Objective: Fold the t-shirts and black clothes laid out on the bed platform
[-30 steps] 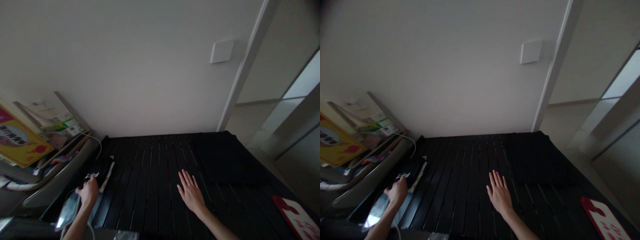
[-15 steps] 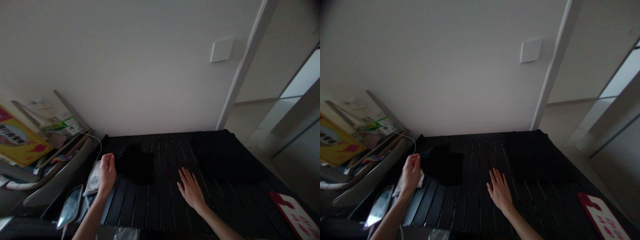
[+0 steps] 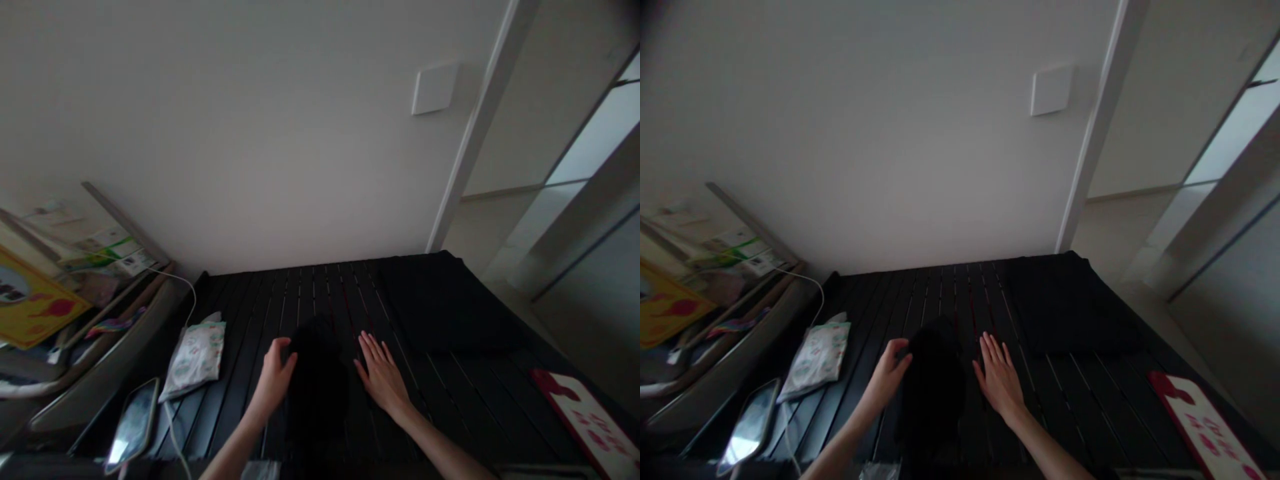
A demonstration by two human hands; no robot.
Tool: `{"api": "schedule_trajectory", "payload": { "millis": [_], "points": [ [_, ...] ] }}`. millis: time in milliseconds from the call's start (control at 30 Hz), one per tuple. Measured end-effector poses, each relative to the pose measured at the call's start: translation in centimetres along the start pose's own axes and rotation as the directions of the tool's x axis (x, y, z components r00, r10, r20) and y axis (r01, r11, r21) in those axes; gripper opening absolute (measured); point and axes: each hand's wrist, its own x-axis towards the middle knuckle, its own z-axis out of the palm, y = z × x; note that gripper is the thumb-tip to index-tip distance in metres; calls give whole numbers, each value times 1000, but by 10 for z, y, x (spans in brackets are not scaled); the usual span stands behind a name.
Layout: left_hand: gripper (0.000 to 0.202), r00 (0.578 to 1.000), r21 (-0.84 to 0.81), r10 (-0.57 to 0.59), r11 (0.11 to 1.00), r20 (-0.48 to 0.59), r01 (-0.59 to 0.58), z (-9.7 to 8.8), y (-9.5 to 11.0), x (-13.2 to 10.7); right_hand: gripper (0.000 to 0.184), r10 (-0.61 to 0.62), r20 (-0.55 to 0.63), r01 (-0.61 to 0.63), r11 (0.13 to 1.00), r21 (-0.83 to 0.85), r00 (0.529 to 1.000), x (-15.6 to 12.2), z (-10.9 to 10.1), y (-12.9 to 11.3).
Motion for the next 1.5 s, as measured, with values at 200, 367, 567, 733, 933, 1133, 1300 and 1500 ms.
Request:
{"api": "schedule_trajectory", "payload": {
  "millis": [200,367,567,733,933,1133,1300,1500],
  "points": [
    [52,971,570,52,801,235,-181,41,0,-24,63,-27,-53,27,1000,3,998,1,2,0],
    [47,981,678,46,716,191,-166,43,-6,-13,54,-102,-158,107,994,28,982,-5,-16,-2],
    [37,962,682,48,696,270,-226,41,-3,-21,45,-54,-139,69,992,109,989,-40,-14,-60],
    [34,973,675,-3,721,232,-158,44,-2,-40,44,211,-48,-200,965,168,976,-54,9,-110],
    [17,988,415,151,898,25,-148,22,-16,-39,47,127,70,-145,898,415,989,-24,-23,-73],
    [19,915,26,25,1000,-402,-16,-29,-43,8,36,186,-226,-87,918,387,956,36,-78,-6],
    [29,831,-18,-40,999,-555,36,-34,-48,34,38,281,-299,-196,939,284,912,50,-66,1],
    [28,919,112,383,921,-97,-373,14,-13,7,42,243,-181,-254,967,-38,953,21,-18,-18]
  ]
}}
